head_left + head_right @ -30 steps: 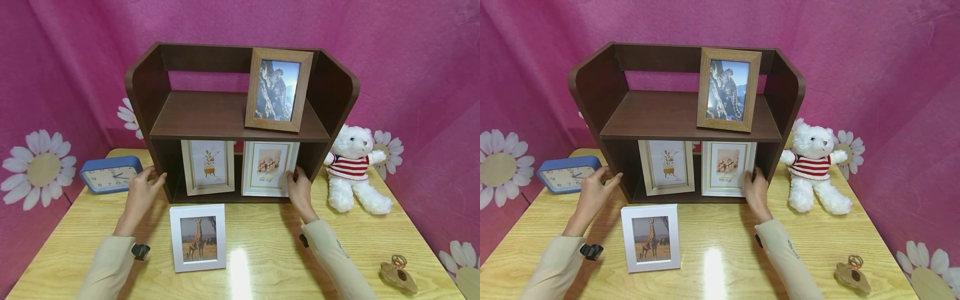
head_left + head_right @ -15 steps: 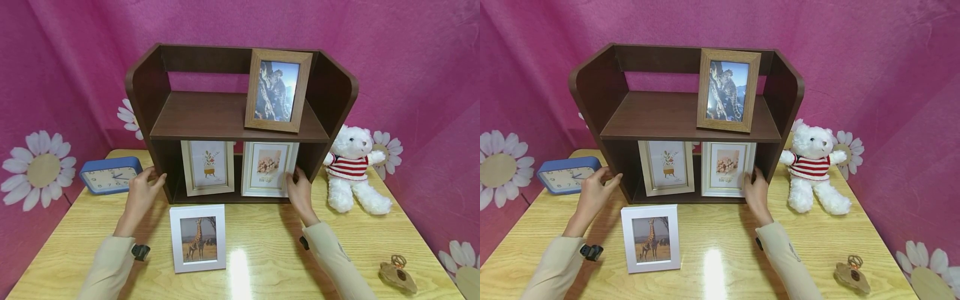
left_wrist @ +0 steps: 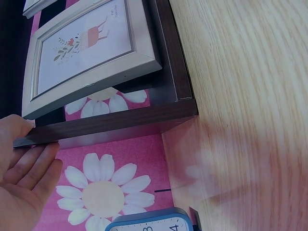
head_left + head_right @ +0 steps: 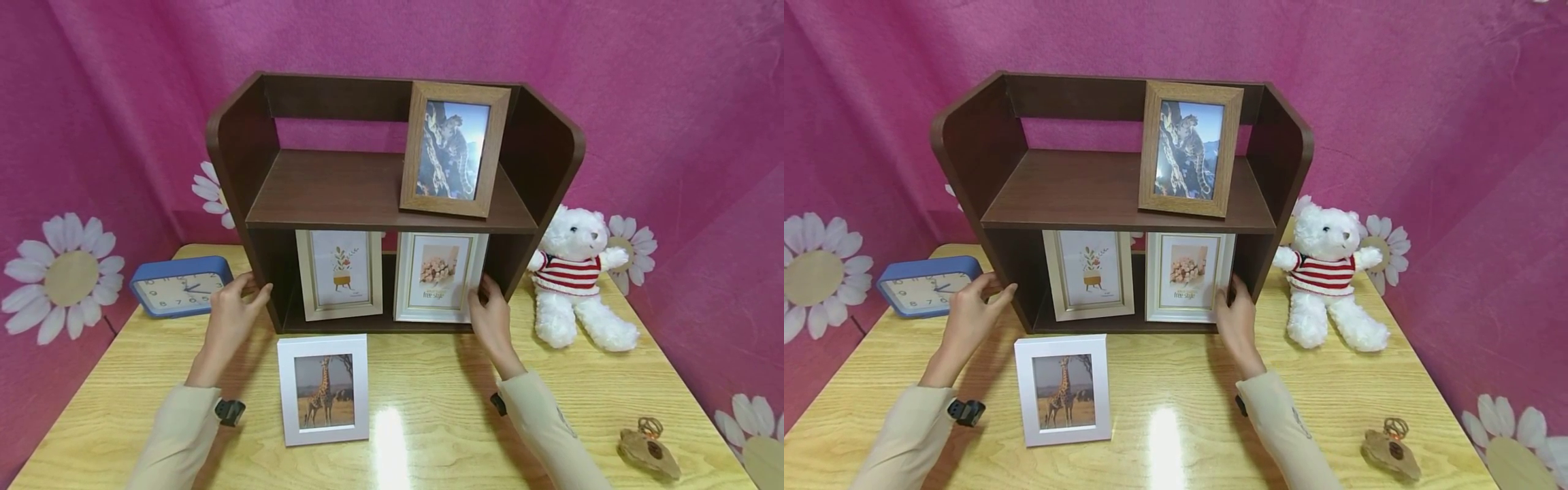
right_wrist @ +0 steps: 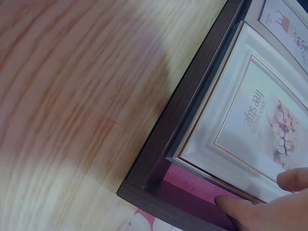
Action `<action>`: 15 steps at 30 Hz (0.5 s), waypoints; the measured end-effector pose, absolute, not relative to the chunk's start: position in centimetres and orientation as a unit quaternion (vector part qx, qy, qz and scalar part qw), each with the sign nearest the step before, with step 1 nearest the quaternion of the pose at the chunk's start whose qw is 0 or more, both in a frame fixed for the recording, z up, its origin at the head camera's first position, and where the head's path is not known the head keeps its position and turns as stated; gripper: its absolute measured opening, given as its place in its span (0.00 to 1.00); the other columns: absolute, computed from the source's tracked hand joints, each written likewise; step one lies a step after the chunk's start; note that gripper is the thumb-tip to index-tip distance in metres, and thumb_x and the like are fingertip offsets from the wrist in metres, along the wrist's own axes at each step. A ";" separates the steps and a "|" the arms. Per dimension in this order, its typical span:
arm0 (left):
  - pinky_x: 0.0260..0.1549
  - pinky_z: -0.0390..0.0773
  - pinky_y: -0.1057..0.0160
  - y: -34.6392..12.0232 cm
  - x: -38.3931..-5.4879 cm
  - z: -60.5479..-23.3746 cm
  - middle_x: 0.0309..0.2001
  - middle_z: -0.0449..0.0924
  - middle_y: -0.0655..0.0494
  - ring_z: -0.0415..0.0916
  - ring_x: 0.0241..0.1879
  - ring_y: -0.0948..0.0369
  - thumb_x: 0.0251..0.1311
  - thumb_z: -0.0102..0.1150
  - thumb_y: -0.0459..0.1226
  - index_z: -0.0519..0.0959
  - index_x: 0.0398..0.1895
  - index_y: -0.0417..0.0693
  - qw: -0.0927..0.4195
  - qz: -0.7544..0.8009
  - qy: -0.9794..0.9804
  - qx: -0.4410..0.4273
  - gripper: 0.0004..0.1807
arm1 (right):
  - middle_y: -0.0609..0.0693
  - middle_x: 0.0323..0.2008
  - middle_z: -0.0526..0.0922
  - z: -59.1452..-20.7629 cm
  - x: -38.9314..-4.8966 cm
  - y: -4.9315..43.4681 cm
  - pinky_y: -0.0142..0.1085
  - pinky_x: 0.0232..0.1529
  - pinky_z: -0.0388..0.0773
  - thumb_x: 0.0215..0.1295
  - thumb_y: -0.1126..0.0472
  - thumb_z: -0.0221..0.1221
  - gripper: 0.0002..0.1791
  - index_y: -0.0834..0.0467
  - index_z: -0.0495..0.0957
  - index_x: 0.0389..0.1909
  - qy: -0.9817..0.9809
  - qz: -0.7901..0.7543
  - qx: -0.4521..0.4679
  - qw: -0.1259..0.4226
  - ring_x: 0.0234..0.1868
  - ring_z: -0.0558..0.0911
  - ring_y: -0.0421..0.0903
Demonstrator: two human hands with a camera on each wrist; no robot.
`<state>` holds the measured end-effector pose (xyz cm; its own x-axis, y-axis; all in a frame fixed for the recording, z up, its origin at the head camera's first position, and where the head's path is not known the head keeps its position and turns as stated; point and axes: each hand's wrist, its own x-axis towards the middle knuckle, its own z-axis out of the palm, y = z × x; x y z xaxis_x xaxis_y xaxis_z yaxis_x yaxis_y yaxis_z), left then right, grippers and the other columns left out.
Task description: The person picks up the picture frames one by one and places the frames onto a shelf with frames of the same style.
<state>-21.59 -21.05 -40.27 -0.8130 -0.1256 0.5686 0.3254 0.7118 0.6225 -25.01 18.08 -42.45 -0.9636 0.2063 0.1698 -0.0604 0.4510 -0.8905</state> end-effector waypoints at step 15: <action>0.39 0.79 0.43 -21.1 -21.6 -40.3 0.35 0.82 0.32 0.81 0.37 0.40 0.57 0.61 0.28 0.78 0.38 0.27 0.306 -0.377 -0.872 -0.061 0.09 | 0.65 0.66 0.64 -42.1 -23.6 18.5 0.44 0.66 0.63 0.72 0.61 0.45 0.28 0.67 0.56 0.69 -0.842 0.526 -0.027 0.121 0.67 0.65 0.57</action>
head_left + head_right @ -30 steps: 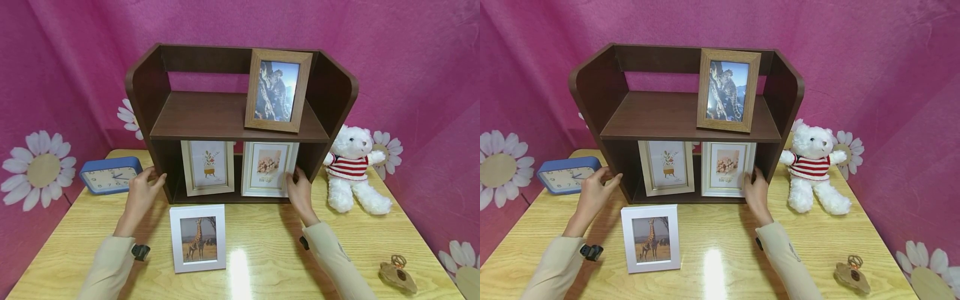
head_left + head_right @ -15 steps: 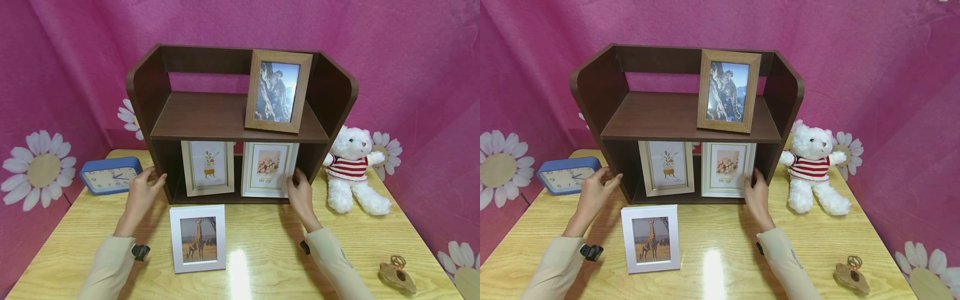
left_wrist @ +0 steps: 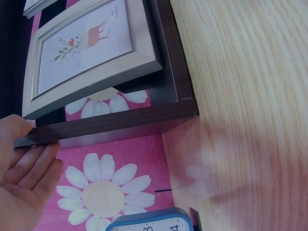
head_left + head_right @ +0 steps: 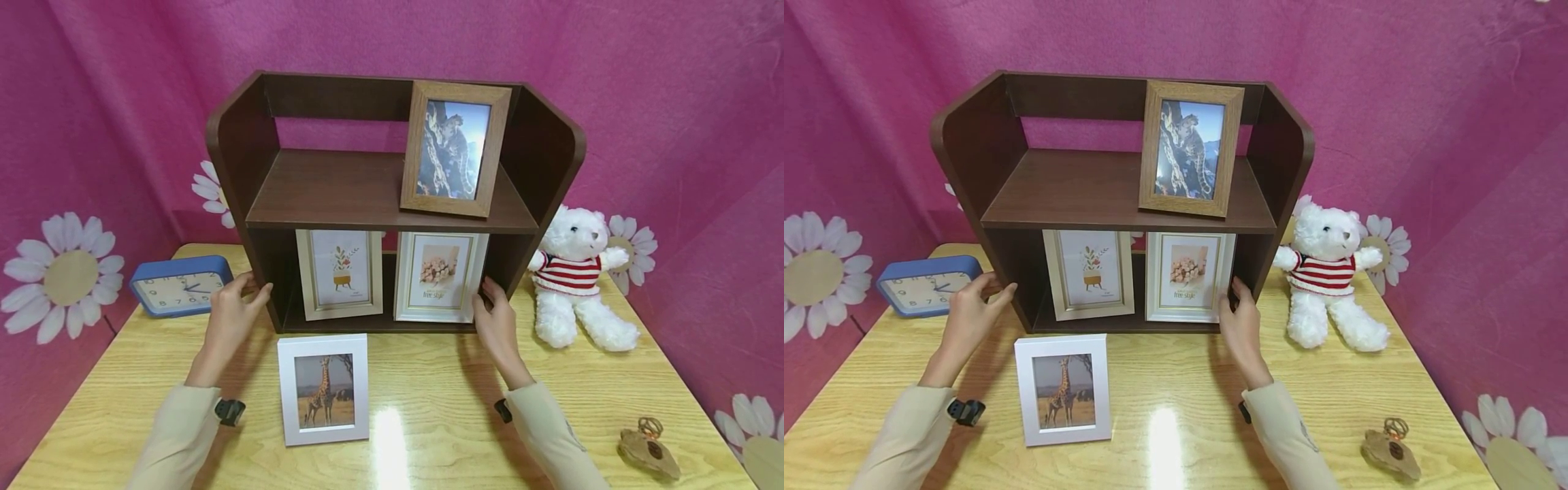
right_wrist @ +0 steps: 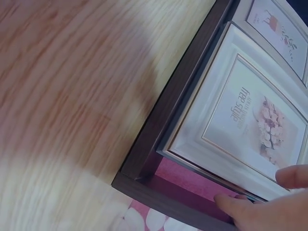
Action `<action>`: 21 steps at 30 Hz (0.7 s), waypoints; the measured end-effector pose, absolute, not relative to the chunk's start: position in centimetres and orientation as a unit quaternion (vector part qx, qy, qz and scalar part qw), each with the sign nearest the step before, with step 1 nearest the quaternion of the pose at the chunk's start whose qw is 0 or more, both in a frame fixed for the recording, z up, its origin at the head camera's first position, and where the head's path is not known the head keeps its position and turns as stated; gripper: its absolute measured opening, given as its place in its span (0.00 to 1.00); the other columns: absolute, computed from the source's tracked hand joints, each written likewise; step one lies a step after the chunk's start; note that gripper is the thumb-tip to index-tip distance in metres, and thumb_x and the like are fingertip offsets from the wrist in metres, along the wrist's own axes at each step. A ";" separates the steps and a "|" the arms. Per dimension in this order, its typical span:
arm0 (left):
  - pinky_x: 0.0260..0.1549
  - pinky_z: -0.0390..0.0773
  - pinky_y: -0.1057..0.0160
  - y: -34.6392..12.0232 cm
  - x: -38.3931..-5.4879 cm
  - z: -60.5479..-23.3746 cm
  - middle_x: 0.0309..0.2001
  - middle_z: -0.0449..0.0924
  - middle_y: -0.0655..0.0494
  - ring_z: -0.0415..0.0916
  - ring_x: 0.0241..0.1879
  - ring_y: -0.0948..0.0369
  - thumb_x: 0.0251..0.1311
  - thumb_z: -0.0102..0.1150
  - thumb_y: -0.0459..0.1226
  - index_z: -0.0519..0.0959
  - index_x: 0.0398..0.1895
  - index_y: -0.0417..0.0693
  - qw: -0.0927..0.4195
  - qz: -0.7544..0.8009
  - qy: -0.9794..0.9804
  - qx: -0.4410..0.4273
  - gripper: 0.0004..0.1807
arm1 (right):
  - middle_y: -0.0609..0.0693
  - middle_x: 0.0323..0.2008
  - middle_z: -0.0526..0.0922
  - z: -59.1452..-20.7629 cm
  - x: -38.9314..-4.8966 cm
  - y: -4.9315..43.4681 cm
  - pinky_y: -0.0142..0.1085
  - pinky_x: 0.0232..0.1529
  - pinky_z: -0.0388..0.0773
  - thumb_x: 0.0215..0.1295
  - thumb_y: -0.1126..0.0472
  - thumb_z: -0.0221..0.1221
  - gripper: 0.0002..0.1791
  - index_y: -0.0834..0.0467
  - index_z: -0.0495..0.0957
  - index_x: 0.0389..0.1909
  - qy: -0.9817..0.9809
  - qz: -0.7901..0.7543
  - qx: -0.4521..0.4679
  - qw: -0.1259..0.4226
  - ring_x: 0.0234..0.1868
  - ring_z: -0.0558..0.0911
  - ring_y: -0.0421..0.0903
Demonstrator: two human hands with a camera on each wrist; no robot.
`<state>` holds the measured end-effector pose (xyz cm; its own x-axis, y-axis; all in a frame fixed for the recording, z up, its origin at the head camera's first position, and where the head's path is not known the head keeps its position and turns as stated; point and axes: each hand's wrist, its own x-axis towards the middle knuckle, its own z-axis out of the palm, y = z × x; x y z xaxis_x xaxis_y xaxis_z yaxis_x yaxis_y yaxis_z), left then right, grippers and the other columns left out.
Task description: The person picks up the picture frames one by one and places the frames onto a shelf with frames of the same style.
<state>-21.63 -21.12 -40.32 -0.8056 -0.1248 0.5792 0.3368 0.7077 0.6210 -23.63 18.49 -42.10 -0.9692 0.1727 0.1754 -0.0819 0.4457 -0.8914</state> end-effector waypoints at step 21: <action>0.39 0.80 0.44 -21.1 -21.6 -40.2 0.35 0.82 0.32 0.81 0.37 0.41 0.57 0.61 0.28 0.78 0.39 0.27 0.300 -0.377 -0.874 -0.060 0.09 | 0.65 0.54 0.76 -41.4 -22.3 18.7 0.43 0.60 0.70 0.69 0.65 0.51 0.18 0.67 0.71 0.57 -0.838 0.525 -0.028 0.146 0.57 0.75 0.56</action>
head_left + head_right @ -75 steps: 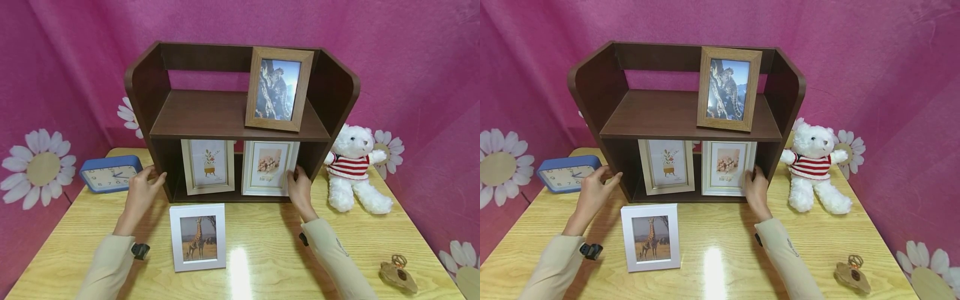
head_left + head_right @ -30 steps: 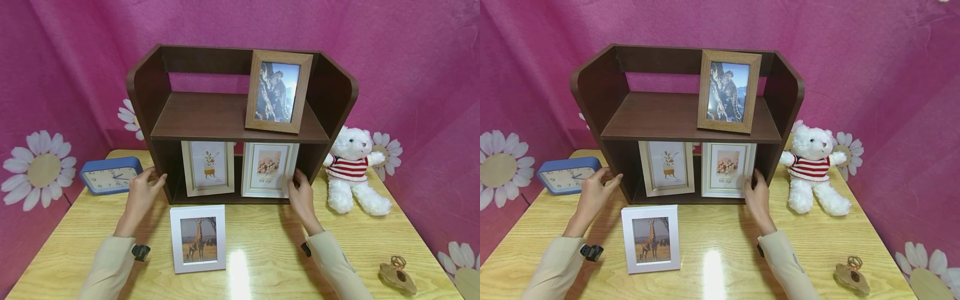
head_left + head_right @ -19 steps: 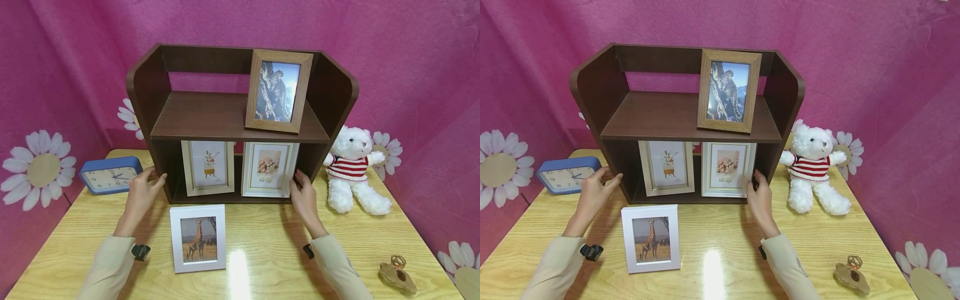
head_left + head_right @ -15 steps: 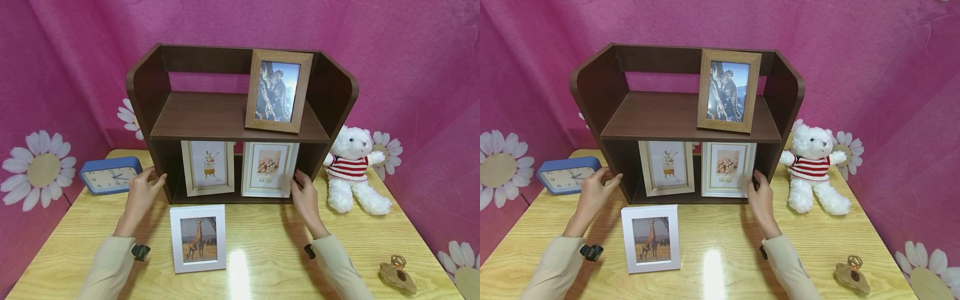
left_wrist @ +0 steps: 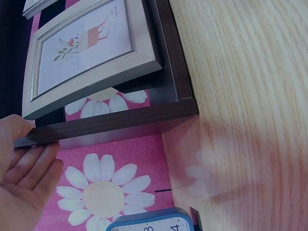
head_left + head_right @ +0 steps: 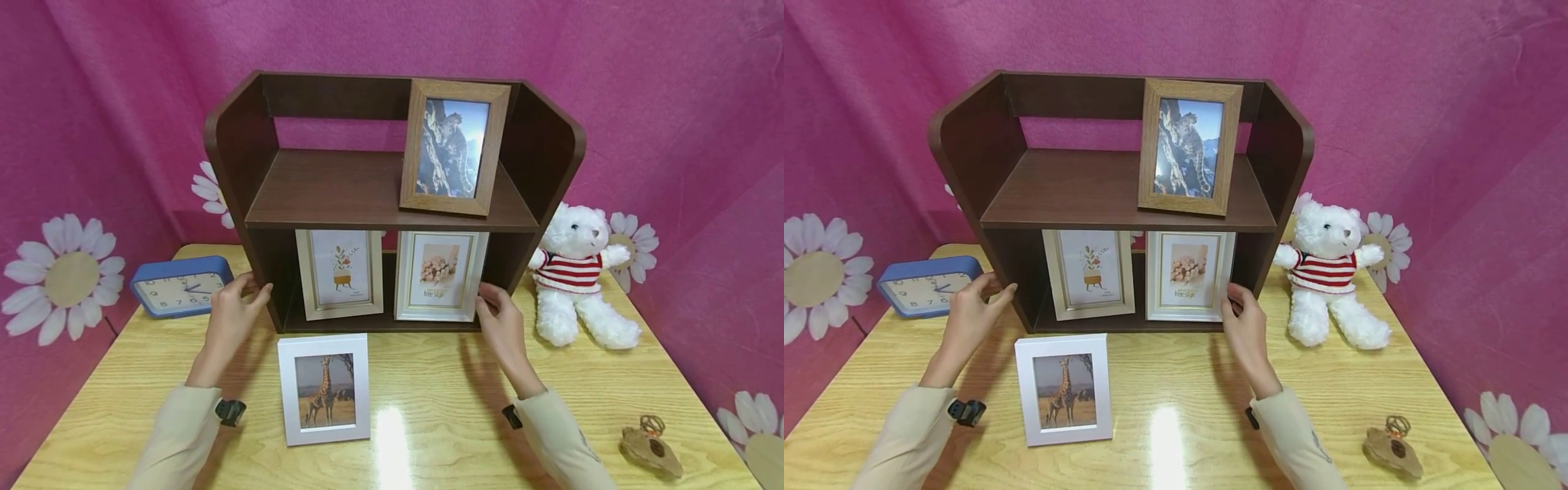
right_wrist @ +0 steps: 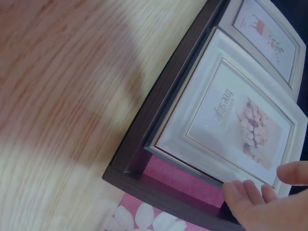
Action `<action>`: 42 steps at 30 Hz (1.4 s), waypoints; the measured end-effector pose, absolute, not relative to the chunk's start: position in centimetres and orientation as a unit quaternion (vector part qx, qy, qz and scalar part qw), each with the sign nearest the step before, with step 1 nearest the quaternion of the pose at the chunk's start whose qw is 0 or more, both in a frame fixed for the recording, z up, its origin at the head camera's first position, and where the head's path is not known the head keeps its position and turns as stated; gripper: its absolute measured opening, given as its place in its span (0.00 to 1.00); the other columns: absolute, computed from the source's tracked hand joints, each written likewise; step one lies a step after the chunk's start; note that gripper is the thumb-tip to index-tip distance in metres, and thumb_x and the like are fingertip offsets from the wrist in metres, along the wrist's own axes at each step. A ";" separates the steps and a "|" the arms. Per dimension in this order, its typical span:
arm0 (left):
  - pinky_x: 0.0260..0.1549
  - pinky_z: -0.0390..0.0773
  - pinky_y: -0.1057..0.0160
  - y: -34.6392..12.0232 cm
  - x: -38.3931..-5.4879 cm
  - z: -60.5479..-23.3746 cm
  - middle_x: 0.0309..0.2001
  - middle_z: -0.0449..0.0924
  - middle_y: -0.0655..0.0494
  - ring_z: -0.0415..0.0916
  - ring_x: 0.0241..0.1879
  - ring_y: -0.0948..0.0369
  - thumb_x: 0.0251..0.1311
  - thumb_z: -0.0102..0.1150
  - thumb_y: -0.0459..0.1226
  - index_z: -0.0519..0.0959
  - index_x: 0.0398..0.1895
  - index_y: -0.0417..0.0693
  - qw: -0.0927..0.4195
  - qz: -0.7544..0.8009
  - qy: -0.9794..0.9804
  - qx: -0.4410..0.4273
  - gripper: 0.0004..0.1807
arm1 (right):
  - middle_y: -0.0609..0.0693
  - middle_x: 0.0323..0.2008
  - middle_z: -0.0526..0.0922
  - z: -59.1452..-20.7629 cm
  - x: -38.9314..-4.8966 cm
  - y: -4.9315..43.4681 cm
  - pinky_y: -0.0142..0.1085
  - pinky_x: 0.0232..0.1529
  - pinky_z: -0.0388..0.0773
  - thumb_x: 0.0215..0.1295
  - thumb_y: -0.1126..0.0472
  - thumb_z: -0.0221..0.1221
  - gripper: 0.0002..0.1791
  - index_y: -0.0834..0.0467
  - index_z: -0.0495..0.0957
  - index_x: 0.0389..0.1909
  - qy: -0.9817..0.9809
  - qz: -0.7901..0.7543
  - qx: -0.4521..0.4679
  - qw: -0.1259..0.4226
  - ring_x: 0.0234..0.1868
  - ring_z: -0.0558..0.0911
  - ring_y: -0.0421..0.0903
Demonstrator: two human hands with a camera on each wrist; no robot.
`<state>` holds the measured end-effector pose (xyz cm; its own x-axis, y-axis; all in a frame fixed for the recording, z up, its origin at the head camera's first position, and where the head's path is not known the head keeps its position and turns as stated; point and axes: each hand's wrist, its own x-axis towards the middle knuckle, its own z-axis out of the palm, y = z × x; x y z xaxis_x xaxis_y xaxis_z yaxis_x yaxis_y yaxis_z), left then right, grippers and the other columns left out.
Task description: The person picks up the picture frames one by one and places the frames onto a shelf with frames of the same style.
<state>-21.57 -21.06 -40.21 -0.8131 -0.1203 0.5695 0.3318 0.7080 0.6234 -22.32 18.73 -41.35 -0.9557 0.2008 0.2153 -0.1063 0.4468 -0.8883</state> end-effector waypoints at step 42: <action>0.38 0.80 0.45 -21.0 -21.6 -40.2 0.36 0.82 0.32 0.82 0.37 0.41 0.58 0.61 0.27 0.79 0.39 0.28 0.300 -0.386 -0.870 -0.060 0.09 | 0.59 0.41 0.80 -41.5 -22.4 22.9 0.15 0.37 0.71 0.63 0.67 0.58 0.14 0.69 0.74 0.49 -0.812 0.519 -0.071 0.258 0.34 0.72 0.22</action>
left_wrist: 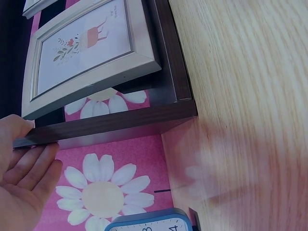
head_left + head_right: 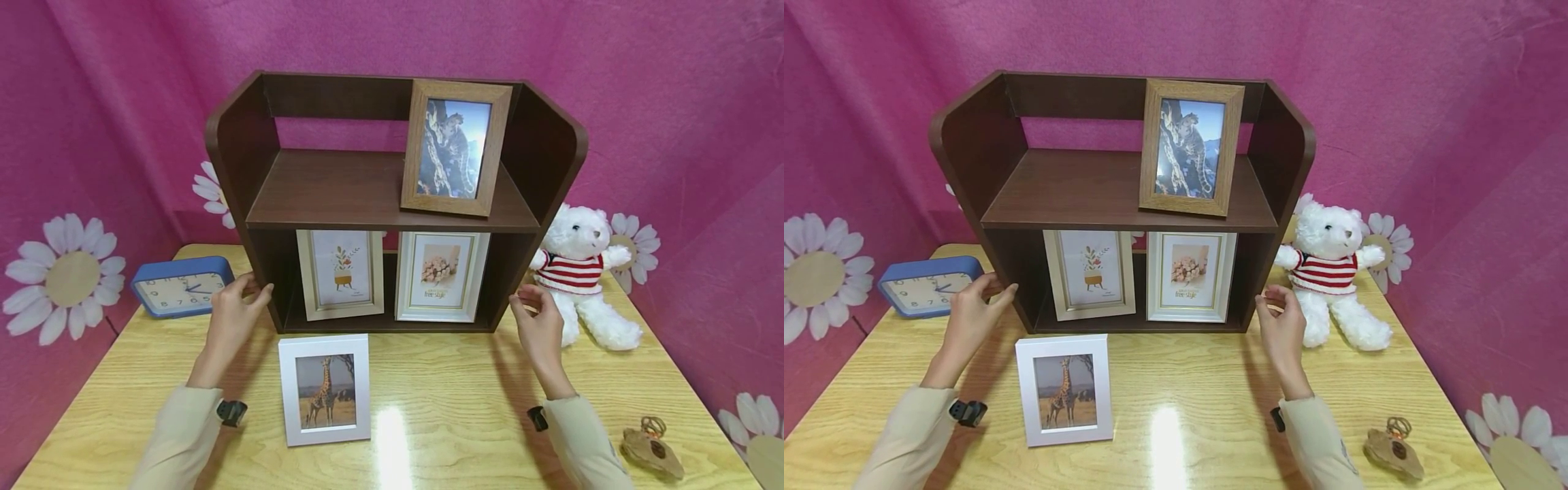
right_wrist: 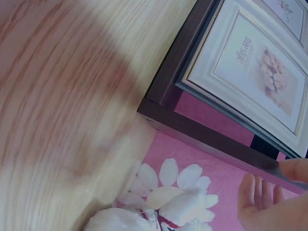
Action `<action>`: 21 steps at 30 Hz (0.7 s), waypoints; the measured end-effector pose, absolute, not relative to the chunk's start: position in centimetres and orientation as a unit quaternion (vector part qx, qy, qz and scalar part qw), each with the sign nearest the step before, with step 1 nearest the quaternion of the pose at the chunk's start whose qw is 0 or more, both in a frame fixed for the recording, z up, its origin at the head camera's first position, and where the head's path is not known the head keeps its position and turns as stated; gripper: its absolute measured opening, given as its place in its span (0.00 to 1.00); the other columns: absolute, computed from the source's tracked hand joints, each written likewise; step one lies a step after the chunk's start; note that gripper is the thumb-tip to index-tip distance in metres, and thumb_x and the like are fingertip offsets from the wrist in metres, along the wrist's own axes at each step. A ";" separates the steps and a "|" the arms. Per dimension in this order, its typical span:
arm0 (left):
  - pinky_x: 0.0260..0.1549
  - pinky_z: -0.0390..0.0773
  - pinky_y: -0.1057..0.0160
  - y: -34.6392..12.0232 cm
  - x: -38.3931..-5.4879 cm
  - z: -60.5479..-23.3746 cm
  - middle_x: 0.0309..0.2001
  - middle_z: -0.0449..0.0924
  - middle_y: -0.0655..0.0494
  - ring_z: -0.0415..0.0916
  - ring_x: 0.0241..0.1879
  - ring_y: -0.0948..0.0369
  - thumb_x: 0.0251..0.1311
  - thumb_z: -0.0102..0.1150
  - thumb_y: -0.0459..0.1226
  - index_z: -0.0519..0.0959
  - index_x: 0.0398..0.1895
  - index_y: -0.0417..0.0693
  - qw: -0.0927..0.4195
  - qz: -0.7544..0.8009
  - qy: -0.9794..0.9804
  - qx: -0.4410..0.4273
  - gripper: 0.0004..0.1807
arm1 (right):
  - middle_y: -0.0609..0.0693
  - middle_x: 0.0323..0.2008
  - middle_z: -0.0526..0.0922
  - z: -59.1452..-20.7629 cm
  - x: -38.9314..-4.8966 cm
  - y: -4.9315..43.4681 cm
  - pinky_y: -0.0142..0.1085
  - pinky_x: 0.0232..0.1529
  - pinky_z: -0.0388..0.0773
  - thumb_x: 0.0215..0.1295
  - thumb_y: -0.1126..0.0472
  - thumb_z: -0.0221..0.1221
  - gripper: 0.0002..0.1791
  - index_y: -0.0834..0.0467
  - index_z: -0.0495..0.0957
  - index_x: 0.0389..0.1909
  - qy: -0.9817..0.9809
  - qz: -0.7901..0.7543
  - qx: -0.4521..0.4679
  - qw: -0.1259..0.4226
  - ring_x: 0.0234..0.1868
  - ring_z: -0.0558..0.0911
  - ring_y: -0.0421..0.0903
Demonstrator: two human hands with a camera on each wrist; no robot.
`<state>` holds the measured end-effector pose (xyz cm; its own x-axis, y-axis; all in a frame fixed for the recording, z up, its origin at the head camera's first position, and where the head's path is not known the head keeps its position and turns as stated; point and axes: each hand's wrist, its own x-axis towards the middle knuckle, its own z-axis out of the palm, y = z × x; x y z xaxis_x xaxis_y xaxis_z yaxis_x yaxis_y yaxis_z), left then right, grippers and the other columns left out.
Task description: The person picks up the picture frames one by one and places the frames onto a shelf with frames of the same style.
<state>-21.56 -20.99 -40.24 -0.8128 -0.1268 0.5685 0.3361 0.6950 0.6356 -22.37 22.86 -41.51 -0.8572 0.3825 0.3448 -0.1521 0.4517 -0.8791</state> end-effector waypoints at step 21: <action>0.37 0.80 0.44 -21.0 -21.7 -40.3 0.33 0.82 0.32 0.81 0.35 0.41 0.57 0.61 0.27 0.78 0.37 0.27 0.310 -0.382 -0.868 -0.061 0.08 | 0.68 0.43 0.82 -42.5 -23.5 22.8 0.14 0.36 0.71 0.60 0.66 0.63 0.14 0.71 0.78 0.43 -0.792 0.537 -0.066 0.282 0.32 0.74 0.16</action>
